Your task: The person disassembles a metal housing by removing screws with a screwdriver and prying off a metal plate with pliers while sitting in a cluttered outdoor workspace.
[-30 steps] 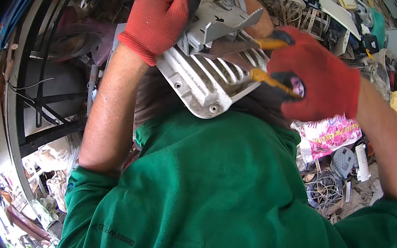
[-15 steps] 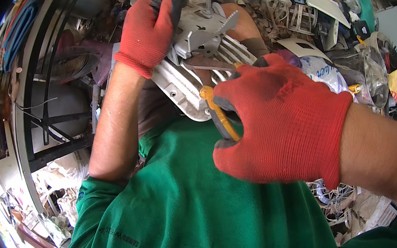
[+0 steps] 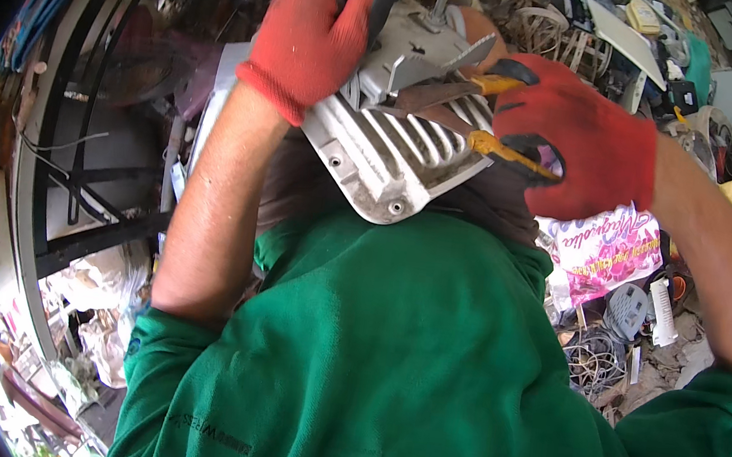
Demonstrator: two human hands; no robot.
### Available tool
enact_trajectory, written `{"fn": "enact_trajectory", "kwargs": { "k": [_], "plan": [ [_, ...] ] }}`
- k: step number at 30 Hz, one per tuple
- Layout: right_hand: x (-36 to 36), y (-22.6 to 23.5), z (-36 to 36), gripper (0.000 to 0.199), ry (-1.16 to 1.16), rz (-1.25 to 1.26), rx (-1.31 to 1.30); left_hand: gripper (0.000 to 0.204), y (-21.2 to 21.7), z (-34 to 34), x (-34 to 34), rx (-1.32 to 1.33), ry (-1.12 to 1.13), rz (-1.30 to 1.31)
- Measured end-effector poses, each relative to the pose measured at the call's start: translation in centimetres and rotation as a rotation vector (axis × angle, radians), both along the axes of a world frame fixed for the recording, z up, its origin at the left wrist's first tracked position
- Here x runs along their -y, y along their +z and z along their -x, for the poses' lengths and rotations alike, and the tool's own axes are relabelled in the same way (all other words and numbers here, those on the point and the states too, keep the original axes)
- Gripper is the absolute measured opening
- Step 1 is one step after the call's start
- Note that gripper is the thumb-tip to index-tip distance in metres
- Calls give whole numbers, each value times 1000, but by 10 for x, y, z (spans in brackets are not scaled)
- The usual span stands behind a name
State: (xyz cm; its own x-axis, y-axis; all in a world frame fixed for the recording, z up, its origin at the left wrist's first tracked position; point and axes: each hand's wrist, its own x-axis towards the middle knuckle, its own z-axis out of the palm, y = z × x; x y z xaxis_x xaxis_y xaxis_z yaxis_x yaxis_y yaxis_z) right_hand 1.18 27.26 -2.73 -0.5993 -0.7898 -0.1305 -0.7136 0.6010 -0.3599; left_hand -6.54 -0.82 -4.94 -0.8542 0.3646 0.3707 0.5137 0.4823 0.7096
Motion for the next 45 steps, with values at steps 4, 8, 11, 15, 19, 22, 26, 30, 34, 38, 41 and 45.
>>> {"fn": "enact_trajectory", "kwargs": {
  "k": [4, 8, 11, 15, 19, 22, 26, 30, 34, 38, 41, 45],
  "plan": [
    [39, 35, -42, 59, -165, 109, 90, 27, 1, 2, 1, -37, 47, -54],
    [86, 67, -44, 61, -309, -6, 310, 26, -16, 16, -2, -220, 6, -104],
    [94, 67, -58, 64, -491, 10, 372, 26, -16, 15, -8, -235, -27, -127],
    [97, 81, -45, 62, -390, -215, 374, 26, -5, 6, -7, -136, -7, -67],
    [-4, 6, 14, 63, 305, -61, -171, 24, -11, 7, -1, -149, -90, -187],
    [-12, -11, 8, 58, 75, 95, -124, 20, 5, -1, -2, 4, -79, -78],
    [23, 16, -18, 54, -76, 178, 117, 19, -2, 0, 1, -131, 1, -85],
    [59, 47, -38, 58, -243, 162, 298, 19, -15, 4, -8, -313, 136, -105],
    [63, 45, -43, 64, -317, 84, 365, 22, -1, 7, -6, -53, -56, -95],
    [61, 44, -49, 71, -290, 77, 317, 23, 7, 0, -5, 29, -90, -126],
    [55, 46, -52, 76, -295, 55, 314, 23, -1, 1, -5, -24, -96, -207],
    [40, 44, -57, 89, -315, -14, 331, 26, -8, 4, -3, -126, -74, -170]
  ]
}}
